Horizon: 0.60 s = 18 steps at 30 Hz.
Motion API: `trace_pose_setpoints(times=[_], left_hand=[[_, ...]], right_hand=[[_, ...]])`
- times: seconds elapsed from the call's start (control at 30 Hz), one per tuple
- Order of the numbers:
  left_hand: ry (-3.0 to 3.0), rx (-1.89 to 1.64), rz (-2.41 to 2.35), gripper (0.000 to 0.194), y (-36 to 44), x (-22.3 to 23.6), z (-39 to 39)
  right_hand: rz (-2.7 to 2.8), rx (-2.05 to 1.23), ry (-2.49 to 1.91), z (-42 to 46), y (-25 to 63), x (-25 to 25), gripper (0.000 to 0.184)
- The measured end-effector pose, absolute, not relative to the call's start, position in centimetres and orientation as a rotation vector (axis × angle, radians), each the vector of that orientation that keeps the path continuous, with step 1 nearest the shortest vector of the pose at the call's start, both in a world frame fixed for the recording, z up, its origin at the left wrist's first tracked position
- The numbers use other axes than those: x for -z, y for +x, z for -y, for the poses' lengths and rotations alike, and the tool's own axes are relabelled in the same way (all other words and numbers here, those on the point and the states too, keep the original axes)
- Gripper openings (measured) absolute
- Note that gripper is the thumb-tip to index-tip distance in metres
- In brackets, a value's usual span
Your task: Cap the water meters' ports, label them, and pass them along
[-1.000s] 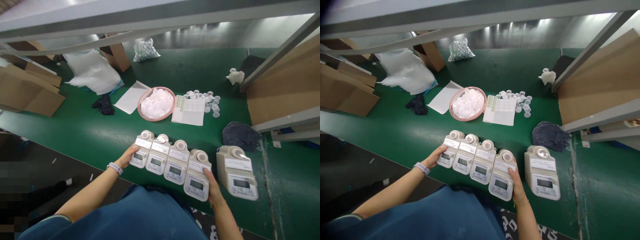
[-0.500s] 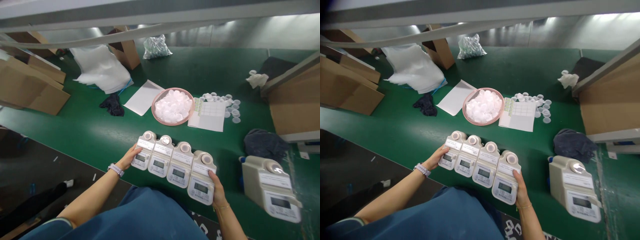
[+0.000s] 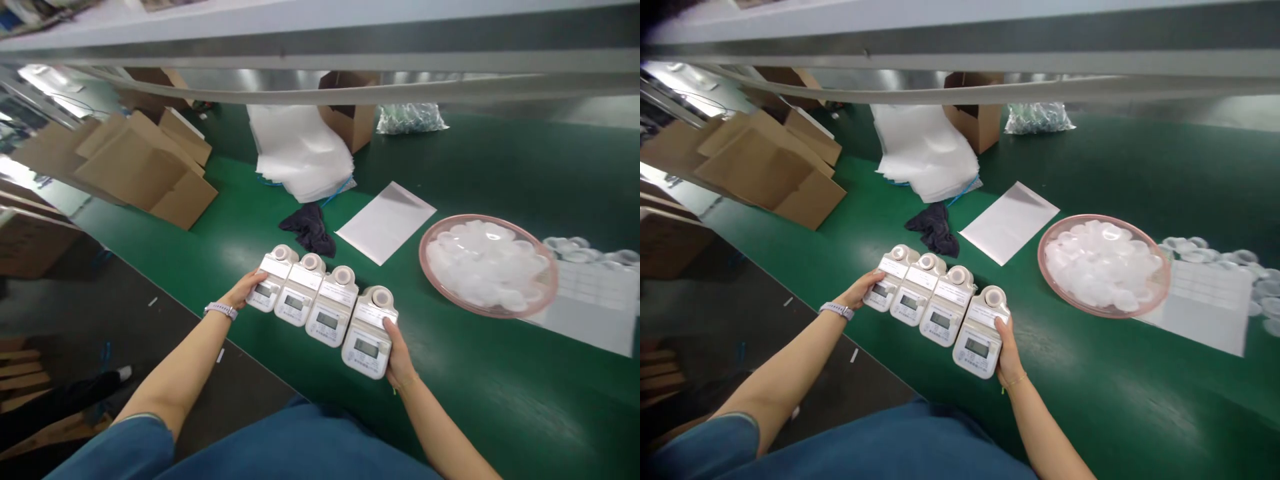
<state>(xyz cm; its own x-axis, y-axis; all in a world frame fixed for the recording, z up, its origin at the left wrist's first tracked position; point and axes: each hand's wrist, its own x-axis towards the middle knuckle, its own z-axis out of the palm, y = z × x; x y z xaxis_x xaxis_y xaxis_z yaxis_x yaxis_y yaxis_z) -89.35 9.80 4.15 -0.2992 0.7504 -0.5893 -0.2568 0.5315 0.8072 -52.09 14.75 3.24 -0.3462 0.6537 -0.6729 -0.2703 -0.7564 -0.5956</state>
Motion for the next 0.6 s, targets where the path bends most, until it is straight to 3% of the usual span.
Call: trace_pose_setpoints(times=[0.27,0.6], left_hand=[[0.460,-1.103,-1.712,0.056,-99.8,-3.8,-11.6],[0.502,-1.512,-2.086,0.060,-97.6,-2.4,-10.3]], right_hand=[[0.594,-2.011,-1.248,-16.9,-62.6,-2.0,0.066],[1.133,-1.859,-1.434,-15.9,-57.1,-2.4,0.068]])
